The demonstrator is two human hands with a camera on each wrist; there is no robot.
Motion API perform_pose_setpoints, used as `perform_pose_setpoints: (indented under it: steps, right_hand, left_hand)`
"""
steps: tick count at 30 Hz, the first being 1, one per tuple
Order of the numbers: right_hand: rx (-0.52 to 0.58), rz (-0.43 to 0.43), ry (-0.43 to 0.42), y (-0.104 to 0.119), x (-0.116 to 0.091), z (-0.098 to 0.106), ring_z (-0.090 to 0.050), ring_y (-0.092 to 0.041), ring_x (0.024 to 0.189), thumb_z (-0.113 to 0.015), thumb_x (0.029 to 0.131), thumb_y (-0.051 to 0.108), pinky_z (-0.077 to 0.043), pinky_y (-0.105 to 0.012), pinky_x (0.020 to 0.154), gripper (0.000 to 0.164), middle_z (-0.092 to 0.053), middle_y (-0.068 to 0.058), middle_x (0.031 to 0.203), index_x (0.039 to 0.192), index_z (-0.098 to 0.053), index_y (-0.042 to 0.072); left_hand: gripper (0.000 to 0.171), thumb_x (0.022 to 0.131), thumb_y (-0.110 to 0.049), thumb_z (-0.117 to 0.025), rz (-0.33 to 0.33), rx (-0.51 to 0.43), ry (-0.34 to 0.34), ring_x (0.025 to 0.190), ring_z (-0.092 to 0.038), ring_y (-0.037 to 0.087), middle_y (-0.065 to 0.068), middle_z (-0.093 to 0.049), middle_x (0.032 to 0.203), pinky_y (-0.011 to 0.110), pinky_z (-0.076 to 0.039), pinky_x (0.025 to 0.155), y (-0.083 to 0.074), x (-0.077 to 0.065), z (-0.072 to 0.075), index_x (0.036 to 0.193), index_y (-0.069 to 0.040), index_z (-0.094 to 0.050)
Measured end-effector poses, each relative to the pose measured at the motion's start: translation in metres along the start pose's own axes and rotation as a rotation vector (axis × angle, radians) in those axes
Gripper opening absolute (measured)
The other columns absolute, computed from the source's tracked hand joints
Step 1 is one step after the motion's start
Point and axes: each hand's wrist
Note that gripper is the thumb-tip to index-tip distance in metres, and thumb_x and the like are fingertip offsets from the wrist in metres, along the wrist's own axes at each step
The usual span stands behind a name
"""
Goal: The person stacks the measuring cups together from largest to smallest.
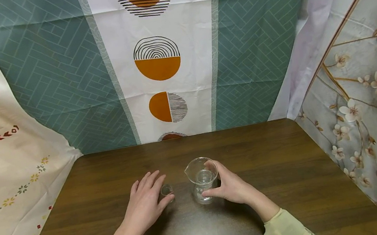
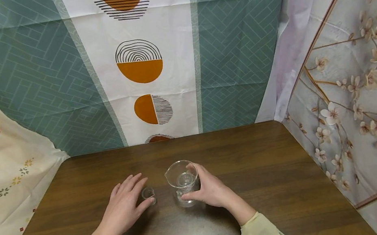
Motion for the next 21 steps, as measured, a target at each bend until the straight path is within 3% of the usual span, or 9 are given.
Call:
perform_pose_setpoints:
  steps: [21]
  right_hand:
    - [0.007,-0.014,0.009,-0.0007,0.0003,-0.0001,-0.057,-0.028,0.142,-0.097,0.086,0.039,-0.046,-0.056,0.116,0.094,-0.052,-0.005,0.16,0.16,-0.044,0.016]
  left_hand:
    - [0.052,0.095,-0.039,-0.09,-0.004,-0.006,-0.004,0.149,-0.05,0.049,0.022,-0.062,0.152,0.077,-0.039,0.112,0.0055,0.0007,-0.007,0.133,-0.006,-0.077]
Point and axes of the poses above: each hand's wrist, its own x-axis towards the middle knuckle, its own z-axis out of the back of the hand, y = z × x
